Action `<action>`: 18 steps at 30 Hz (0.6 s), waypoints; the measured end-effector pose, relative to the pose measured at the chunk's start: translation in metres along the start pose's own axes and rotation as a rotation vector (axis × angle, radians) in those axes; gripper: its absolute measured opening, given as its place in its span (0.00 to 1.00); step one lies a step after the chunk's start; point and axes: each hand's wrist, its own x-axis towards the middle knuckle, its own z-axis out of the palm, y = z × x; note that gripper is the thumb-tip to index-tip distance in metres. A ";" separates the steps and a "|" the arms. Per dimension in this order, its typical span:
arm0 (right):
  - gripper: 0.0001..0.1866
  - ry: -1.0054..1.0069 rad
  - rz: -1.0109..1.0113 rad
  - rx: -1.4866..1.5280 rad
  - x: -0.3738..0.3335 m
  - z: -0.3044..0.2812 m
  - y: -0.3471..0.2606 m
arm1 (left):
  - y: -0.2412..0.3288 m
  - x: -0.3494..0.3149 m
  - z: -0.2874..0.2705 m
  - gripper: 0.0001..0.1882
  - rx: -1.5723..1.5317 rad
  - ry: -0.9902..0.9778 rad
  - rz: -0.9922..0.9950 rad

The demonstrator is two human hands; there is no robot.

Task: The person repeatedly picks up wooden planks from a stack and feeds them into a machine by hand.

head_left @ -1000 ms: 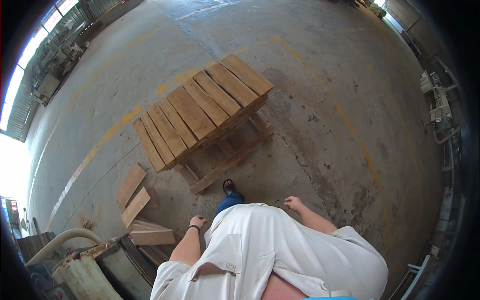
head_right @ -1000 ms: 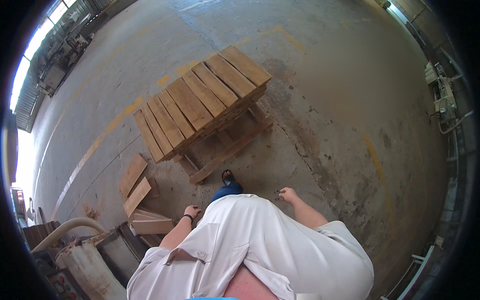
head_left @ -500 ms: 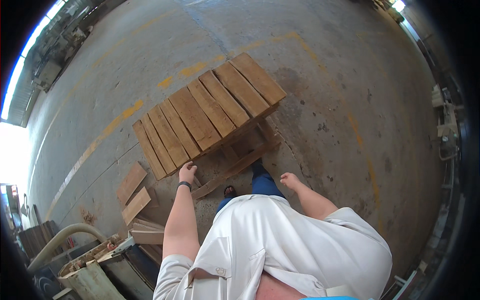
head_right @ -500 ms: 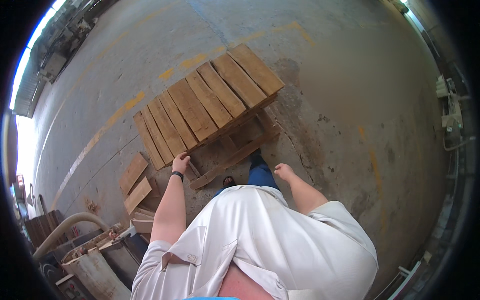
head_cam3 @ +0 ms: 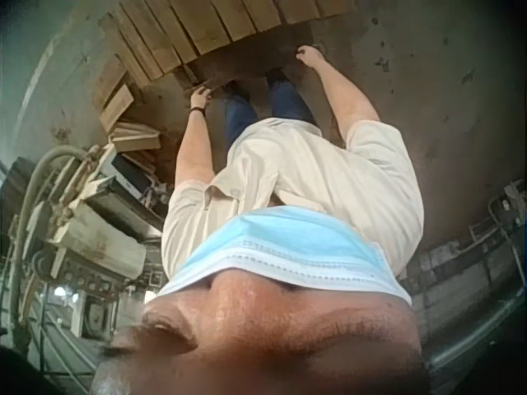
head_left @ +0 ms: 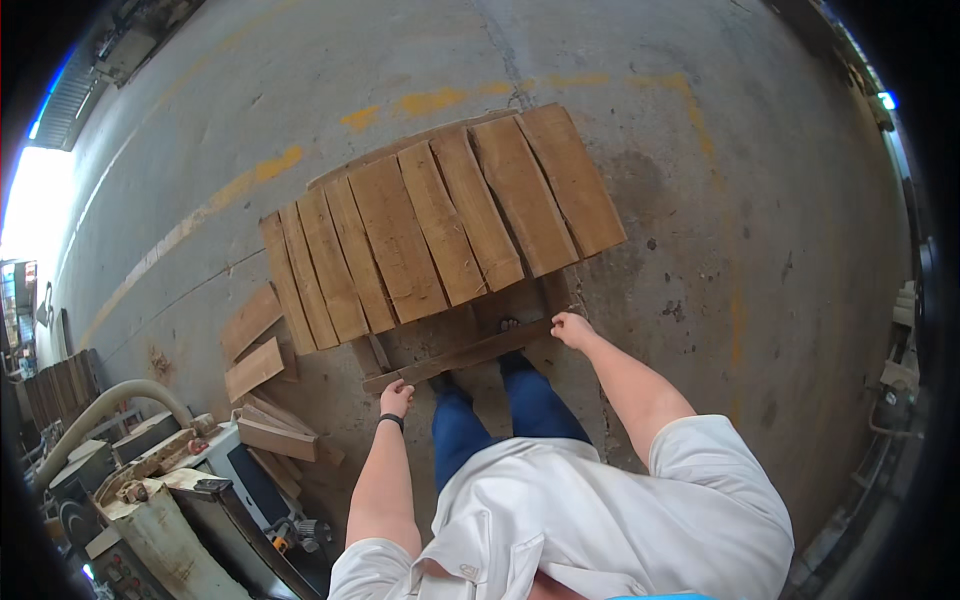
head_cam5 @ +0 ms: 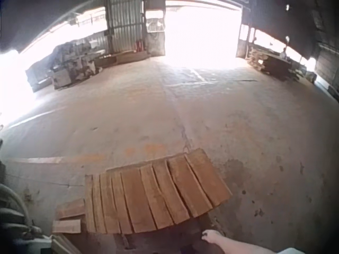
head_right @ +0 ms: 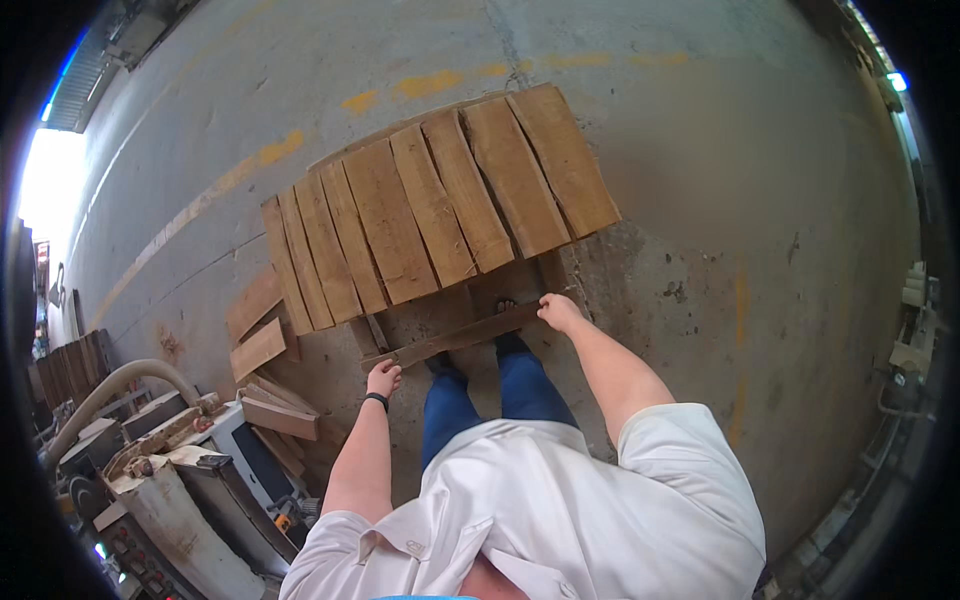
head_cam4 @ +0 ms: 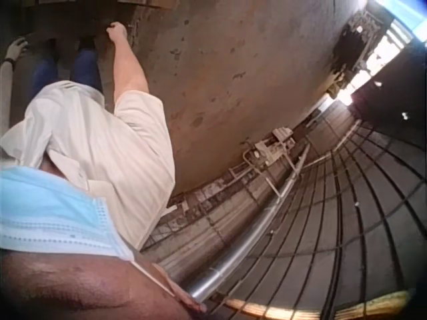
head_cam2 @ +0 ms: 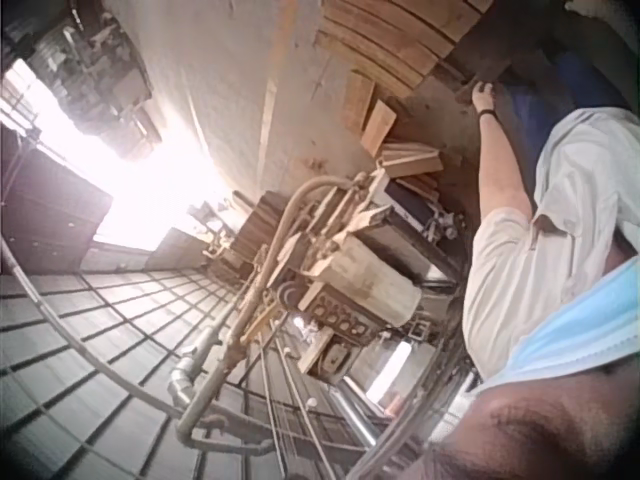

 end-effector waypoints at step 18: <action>0.48 0.316 0.060 -0.130 0.203 0.051 -0.091 | 0.122 0.168 0.105 0.52 0.399 0.151 0.180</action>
